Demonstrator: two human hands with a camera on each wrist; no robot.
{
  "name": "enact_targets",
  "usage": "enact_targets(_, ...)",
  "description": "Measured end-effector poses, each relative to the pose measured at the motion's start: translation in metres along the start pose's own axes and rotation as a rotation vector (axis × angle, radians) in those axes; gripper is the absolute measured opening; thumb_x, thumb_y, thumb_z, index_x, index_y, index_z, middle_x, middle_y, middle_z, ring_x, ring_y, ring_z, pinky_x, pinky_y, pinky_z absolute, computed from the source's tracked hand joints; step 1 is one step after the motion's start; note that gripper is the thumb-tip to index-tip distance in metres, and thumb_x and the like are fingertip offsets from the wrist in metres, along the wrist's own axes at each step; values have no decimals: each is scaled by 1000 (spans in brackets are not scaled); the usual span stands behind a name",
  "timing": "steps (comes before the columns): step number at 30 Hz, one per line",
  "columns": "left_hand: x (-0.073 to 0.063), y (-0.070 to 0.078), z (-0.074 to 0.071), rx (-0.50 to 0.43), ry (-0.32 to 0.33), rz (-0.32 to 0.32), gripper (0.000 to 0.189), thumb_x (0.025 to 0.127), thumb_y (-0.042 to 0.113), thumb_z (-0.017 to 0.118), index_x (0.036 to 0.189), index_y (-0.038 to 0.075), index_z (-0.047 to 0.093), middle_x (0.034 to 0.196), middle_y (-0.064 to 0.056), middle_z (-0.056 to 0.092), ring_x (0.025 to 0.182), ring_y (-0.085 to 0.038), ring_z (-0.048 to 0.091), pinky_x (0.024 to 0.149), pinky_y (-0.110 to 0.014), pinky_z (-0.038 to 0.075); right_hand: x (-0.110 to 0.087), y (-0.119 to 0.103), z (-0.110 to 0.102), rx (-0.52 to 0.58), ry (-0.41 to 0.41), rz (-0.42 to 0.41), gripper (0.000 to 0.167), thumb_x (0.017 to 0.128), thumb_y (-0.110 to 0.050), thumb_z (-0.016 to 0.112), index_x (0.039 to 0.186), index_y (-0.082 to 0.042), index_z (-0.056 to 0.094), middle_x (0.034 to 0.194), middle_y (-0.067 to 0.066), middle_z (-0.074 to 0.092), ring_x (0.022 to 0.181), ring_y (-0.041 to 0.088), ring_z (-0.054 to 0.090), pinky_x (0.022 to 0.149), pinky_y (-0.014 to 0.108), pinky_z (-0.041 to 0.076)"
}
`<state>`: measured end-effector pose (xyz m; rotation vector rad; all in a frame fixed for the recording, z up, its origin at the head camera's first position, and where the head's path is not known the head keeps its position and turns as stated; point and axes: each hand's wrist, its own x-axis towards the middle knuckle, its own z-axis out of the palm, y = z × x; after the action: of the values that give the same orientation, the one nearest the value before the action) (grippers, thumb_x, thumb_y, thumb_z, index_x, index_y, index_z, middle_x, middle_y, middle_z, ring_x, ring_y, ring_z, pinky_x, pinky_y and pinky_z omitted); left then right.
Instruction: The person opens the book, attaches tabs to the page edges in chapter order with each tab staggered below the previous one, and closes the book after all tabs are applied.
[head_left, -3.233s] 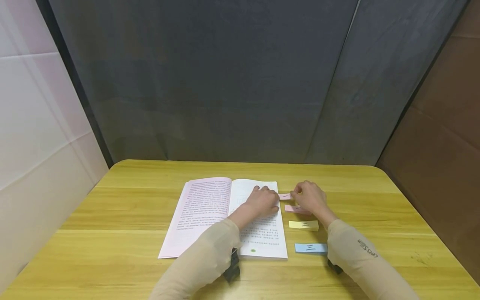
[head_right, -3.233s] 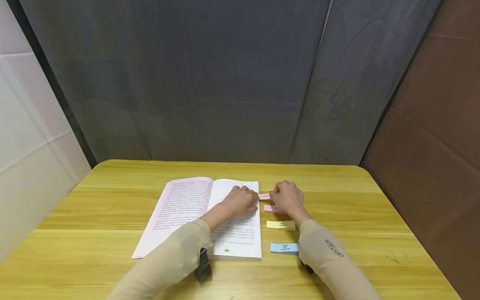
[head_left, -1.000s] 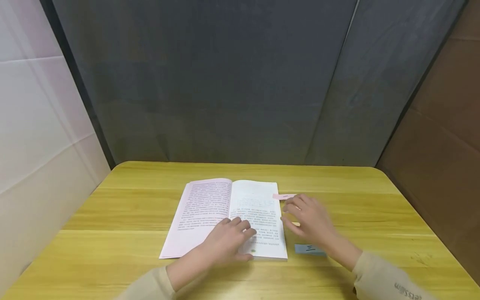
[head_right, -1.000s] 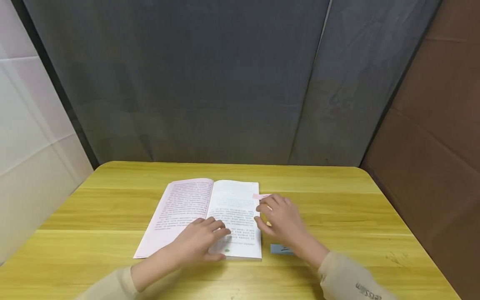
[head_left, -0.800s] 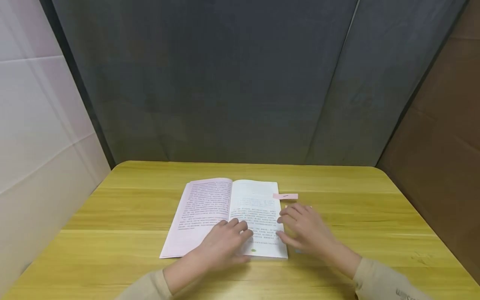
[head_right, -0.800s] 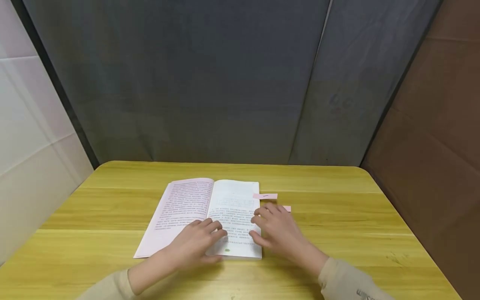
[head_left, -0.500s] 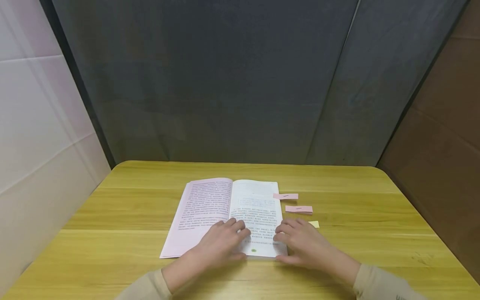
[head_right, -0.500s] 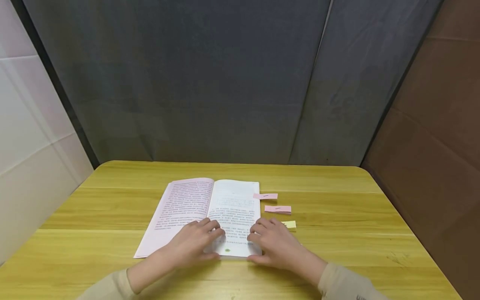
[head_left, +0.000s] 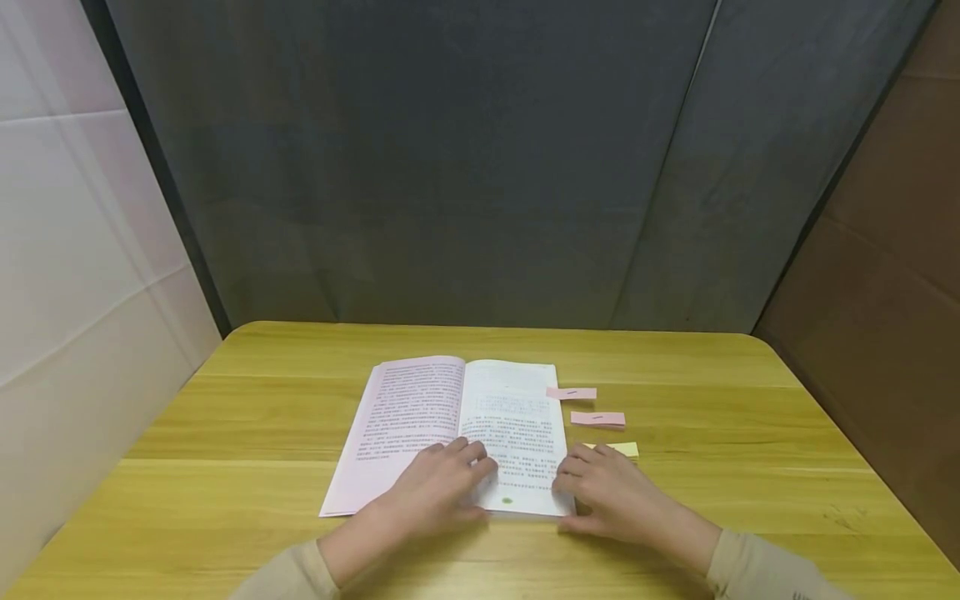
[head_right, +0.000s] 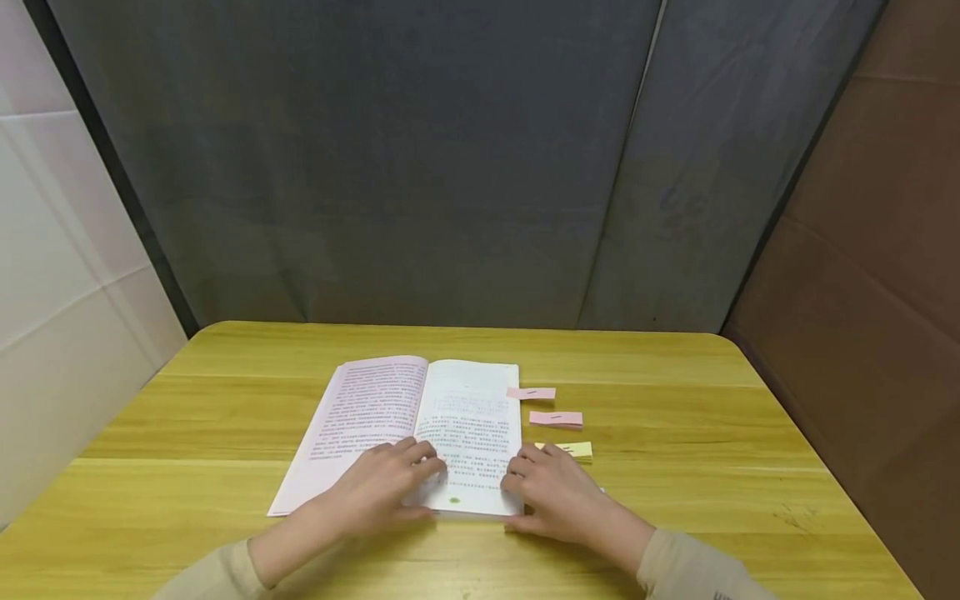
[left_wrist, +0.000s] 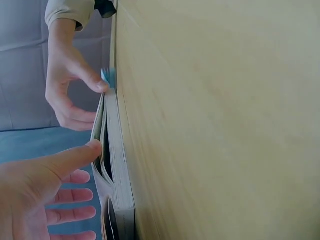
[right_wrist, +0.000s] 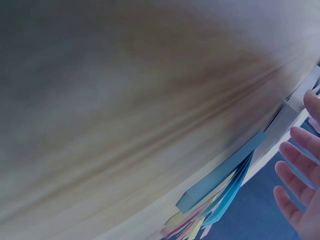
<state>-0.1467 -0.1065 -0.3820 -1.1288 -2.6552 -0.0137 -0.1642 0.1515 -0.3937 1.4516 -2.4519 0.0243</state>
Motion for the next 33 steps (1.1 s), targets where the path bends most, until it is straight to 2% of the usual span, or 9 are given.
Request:
enact_targets(7, -4, -6, -3, -58, 2, -30, 51, 65, 49, 69, 101, 16, 59, 94, 3, 52, 82, -13, 48, 59, -25, 41, -1, 0, 3, 13, 33, -11, 37, 70, -51, 64, 85, -17, 63, 88, -6, 55, 86, 11, 47, 66, 30, 40)
enact_targets(11, -6, -11, -4, -82, 24, -37, 52, 64, 51, 68, 102, 17, 59, 94, 4, 52, 81, -12, 48, 58, -25, 41, -1, 1, 4, 16, 41, -6, 38, 71, -51, 63, 85, -17, 63, 88, -6, 55, 87, 12, 47, 67, 31, 40)
enact_targets(19, -13, -15, -6, -93, 77, -10, 46, 70, 44, 68, 106, 17, 58, 99, 4, 53, 87, -13, 49, 63, -27, 44, 0, 1, 4, 14, 49, -10, 35, 71, -50, 64, 85, -18, 62, 87, -7, 54, 85, 12, 47, 64, 30, 40)
enact_targets(22, -16, -15, -7, -67, 131, 29, 43, 71, 38, 68, 107, 18, 57, 101, 4, 53, 90, -13, 50, 67, -29, 45, 0, 1, 4, 12, 42, -9, 35, 73, -50, 62, 85, -18, 62, 87, -7, 54, 84, 11, 47, 65, 32, 41)
enact_targets(28, -19, -12, -9, -36, 285, 121, 41, 70, 21, 65, 109, 15, 55, 105, 4, 53, 91, -14, 52, 68, -30, 46, 0, 0, 4, -9, 30, -15, 37, 71, -51, 63, 87, -17, 62, 87, -7, 54, 84, 12, 46, 66, 32, 42)
enact_targets(33, -20, -9, -15, -28, 348, 147, 51, 67, 10, 55, 117, 13, 51, 113, -1, 51, 96, -16, 51, 70, -30, 45, -1, 1, 4, -20, 27, -22, 37, 70, -50, 65, 87, -17, 63, 87, -7, 54, 84, 12, 46, 65, 31, 42)
